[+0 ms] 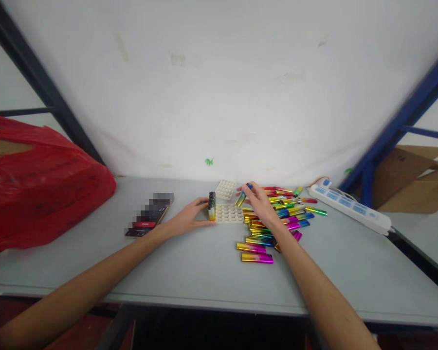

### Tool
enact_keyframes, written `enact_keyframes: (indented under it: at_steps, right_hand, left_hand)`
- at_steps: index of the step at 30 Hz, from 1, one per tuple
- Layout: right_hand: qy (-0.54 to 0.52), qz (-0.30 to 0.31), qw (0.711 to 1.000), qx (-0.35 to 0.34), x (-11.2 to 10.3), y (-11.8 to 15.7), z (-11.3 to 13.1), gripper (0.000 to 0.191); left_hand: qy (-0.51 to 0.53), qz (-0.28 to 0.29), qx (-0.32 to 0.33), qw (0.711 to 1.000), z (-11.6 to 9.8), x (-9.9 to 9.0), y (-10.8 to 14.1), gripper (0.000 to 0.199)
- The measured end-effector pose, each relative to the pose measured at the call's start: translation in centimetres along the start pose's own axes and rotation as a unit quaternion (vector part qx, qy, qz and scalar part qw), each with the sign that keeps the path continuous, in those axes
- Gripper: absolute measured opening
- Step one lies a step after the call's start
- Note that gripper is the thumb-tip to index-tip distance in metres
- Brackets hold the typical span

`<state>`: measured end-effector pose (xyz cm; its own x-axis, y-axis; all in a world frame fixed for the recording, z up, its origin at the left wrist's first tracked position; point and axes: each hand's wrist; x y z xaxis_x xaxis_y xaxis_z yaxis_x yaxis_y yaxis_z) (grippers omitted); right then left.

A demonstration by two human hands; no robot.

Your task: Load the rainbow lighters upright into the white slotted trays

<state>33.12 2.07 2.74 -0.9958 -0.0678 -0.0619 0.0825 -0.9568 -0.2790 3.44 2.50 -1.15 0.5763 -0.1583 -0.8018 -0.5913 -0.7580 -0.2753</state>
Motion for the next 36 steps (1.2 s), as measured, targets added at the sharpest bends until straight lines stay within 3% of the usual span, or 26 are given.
enact_keyframes:
  at_steps: [3, 10, 13, 17, 20, 28, 36]
  right_hand:
    - [-0.063, 0.055, 0.996, 0.028, 1.0, 0.7, 0.3, 0.058]
    - [-0.010, 0.083, 0.996, 0.014, 2.3, 1.1, 0.5, 0.062]
    - [0.040, 0.070, 0.997, 0.018, 2.7, 1.2, 0.5, 0.064]
    - [0.198, 0.008, 0.978, -0.072, 3.0, 1.4, 0.6, 0.065]
    - [0.267, -0.020, 0.958, -0.099, 3.3, 1.5, 0.6, 0.064]
    - [0.301, -0.034, 0.948, -0.099, 3.5, 1.6, 0.2, 0.048]
    - [0.305, -0.029, 0.946, -0.111, 3.7, 1.9, 1.0, 0.054]
  left_hand:
    - [0.002, 0.004, 0.006, 1.000, 0.1, -0.2, -0.1, 0.074]
    - [0.001, 0.036, 0.025, 0.999, 0.1, -1.4, 0.1, 0.071]
    - [0.006, 0.047, 0.035, 0.998, -0.1, -1.8, 0.2, 0.072]
    - [0.011, 0.050, 0.032, 0.998, -0.4, -1.9, 0.3, 0.079]
    - [0.012, 0.041, 0.019, 0.999, -0.7, -1.6, 0.4, 0.087]
    - [0.010, 0.033, 0.010, 0.999, -0.9, -1.1, 0.3, 0.084]
    - [0.015, 0.035, 0.003, 0.999, -1.0, -1.4, 0.3, 0.083]
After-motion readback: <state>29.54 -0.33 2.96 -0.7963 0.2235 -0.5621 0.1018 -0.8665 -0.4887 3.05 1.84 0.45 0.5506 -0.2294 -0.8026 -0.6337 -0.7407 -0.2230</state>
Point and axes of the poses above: each hand's wrist, its own y-axis away from the middle knuckle, its own x-axis out of the palm, z = x × y, and after that the axes turned 1 degree about x, right-handed
